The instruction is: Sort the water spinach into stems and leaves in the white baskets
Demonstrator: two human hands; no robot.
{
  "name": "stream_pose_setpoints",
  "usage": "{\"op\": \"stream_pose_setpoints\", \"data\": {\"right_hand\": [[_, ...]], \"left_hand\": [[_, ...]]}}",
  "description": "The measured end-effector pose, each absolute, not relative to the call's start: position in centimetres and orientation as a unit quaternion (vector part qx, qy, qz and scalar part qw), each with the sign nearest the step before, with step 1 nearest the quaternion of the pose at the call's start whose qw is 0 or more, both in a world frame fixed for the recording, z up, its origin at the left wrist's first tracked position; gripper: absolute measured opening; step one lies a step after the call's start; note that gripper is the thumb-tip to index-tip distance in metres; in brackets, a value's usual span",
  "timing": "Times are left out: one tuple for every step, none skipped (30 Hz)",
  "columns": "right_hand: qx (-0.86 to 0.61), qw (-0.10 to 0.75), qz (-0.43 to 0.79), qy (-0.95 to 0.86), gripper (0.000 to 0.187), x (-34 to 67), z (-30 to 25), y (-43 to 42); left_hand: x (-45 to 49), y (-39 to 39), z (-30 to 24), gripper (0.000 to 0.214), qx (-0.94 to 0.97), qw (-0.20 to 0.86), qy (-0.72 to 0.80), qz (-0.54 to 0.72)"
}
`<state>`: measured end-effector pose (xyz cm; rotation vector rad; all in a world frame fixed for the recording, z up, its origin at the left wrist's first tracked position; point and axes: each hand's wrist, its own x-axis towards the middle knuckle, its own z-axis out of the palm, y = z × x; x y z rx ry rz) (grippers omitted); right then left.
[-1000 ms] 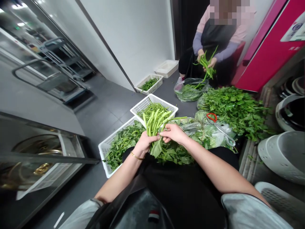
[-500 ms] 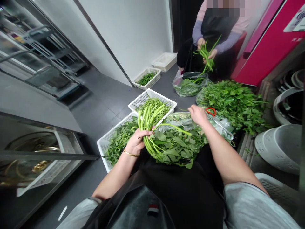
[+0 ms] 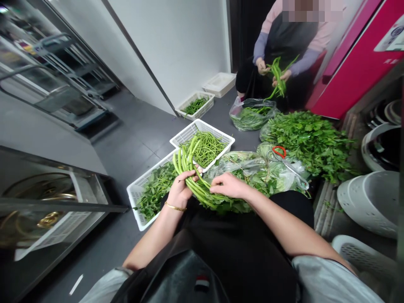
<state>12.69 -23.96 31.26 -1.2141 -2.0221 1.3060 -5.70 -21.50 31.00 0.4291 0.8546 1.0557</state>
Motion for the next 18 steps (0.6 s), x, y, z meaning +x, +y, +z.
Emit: {"op": "stream_pose_setpoints", "data": {"right_hand": [[-0.425,0.215,0.509,-0.717,0.020,13.0,31.0,-23.9],[-0.412,0.210,0.543,-0.700,0.020,13.2,30.7,-23.8],[-0.403,0.209,0.575,-0.680,0.020,13.4,30.6,-23.8],[-0.398,0.210,0.600,-0.662,0.020,13.4,30.5,-23.8],[-0.396,0.209,0.614,-0.650,0.020,13.4,30.5,-23.8],[-0.403,0.209,0.614,-0.646,0.020,13.2,30.4,-23.8],[-0.418,0.211,0.599,-0.649,0.019,13.0,30.3,-23.8],[-0.442,0.213,0.571,-0.658,0.019,12.7,30.2,-23.7],[-0.473,0.213,0.529,-0.671,0.019,12.3,29.9,-23.6],[-0.510,0.212,0.474,-0.686,0.020,12.0,29.6,-23.4],[-0.545,0.214,0.412,-0.698,0.019,11.7,29.2,-23.2],[-0.574,0.216,0.352,-0.707,0.018,11.6,28.7,-22.8],[-0.595,0.218,0.301,-0.712,0.016,11.7,28.2,-22.4],[-0.608,0.224,0.266,-0.714,0.015,12.0,27.7,-22.0],[-0.613,0.232,0.252,-0.712,0.018,12.7,27.3,-21.5],[-0.610,0.240,0.257,-0.711,0.023,13.7,27.0,-21.1],[-0.598,0.246,0.274,-0.712,0.028,15.1,26.9,-20.7],[-0.587,0.252,0.291,-0.712,0.032,16.5,27.0,-20.3]], "left_hand": [[-5.9,-21.4,31.0,0.021,0.184,0.761,0.381,0.493],[-6.1,-21.4,30.9,0.020,0.176,0.760,0.375,0.500],[-6.2,-21.3,30.9,0.020,0.174,0.757,0.376,0.506],[-6.3,-21.3,30.9,0.020,0.177,0.751,0.381,0.510],[-6.3,-21.3,30.9,0.020,0.184,0.744,0.389,0.512],[-6.3,-21.3,30.9,0.021,0.192,0.735,0.398,0.514],[-6.2,-21.4,31.0,0.021,0.199,0.725,0.404,0.521],[-6.0,-21.6,31.0,0.021,0.206,0.714,0.407,0.532],[-5.8,-21.8,30.9,0.021,0.213,0.699,0.410,0.546],[-5.5,-22.1,30.9,0.021,0.221,0.683,0.414,0.560],[-5.2,-22.5,30.8,0.021,0.230,0.668,0.421,0.569],[-4.8,-22.9,30.7,0.021,0.239,0.656,0.429,0.573],[-4.5,-23.3,30.6,0.020,0.245,0.646,0.438,0.575],[-4.4,-23.6,30.6,0.019,0.250,0.639,0.444,0.576],[-4.4,-23.8,30.6,0.018,0.251,0.631,0.446,0.583],[-4.6,-24.0,30.8,0.017,0.250,0.620,0.445,0.596],[-5.0,-24.0,31.1,0.016,0.248,0.609,0.440,0.611],[-5.5,-23.9,31.4,0.015,0.246,0.600,0.435,0.625]]}}
